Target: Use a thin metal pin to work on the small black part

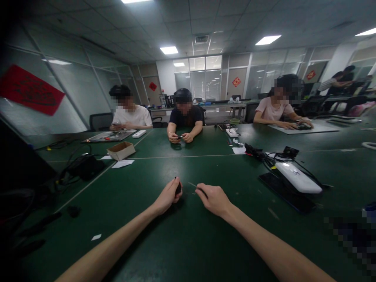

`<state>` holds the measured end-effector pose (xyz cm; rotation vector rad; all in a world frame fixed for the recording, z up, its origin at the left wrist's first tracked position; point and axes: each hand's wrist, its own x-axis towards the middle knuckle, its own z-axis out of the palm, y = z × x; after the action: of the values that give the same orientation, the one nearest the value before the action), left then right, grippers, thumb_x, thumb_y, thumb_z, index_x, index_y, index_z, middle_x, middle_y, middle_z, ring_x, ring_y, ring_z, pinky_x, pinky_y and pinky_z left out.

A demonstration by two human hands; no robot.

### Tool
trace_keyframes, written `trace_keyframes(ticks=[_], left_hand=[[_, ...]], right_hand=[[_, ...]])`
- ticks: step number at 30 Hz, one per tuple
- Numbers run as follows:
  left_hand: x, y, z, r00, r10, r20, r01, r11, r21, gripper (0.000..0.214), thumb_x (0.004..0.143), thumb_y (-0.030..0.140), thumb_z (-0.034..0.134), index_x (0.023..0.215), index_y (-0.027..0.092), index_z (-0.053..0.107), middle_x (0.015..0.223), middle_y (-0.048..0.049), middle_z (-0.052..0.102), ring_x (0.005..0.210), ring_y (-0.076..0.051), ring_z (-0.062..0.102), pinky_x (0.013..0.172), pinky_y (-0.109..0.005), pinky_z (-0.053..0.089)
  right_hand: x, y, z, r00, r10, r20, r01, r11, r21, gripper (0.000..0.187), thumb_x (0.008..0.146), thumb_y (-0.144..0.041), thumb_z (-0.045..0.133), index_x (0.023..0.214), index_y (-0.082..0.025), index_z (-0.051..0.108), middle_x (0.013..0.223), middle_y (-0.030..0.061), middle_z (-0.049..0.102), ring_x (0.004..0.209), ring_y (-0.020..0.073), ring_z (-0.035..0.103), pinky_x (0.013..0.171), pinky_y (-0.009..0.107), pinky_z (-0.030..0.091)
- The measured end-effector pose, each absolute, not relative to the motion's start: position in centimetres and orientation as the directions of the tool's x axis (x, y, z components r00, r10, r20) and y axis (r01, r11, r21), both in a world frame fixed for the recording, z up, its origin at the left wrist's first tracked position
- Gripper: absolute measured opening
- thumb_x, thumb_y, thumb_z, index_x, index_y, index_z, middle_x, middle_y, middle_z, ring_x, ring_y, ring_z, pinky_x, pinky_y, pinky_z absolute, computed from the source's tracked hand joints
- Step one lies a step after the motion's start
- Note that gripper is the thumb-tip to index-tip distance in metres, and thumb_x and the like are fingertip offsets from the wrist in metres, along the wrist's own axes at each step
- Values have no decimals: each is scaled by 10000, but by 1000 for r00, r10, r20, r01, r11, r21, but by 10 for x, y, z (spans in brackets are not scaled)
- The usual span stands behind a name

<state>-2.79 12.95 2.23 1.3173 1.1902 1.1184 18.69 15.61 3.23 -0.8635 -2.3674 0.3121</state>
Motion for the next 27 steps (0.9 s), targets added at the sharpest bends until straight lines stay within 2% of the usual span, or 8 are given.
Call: trace_keyframes(ticks=[3, 14, 27], left_hand=[[-29, 132, 21, 103, 995, -3, 9, 2, 1000, 505, 836, 651, 286, 880, 171, 438, 550, 44, 393, 389, -56, 288, 373, -154, 199], [-30, 132, 18, 132, 991, 6, 1, -7, 1000, 476, 847, 621, 305, 878, 166, 441, 567, 31, 411, 417, -59, 310, 383, -152, 220], [-30, 128, 20, 119, 989, 89, 184, -110, 977, 435, 883, 565, 281, 867, 167, 454, 577, 25, 461, 455, -76, 385, 459, -180, 315]], right_hand=[[185, 150, 34, -718, 563, 410, 452, 825, -340, 262, 949, -343, 386, 1059, -199, 575, 850, 18, 645, 682, 107, 589, 635, 224, 450], [185, 151, 33, -736, 563, 375, 455, 823, -341, 262, 950, -340, 381, 1074, -206, 570, 857, 11, 642, 698, 110, 585, 656, 233, 446], [186, 152, 31, -757, 546, 357, 468, 836, -286, 274, 953, -354, 364, 1073, -208, 563, 841, 26, 639, 731, 129, 593, 688, 245, 442]])
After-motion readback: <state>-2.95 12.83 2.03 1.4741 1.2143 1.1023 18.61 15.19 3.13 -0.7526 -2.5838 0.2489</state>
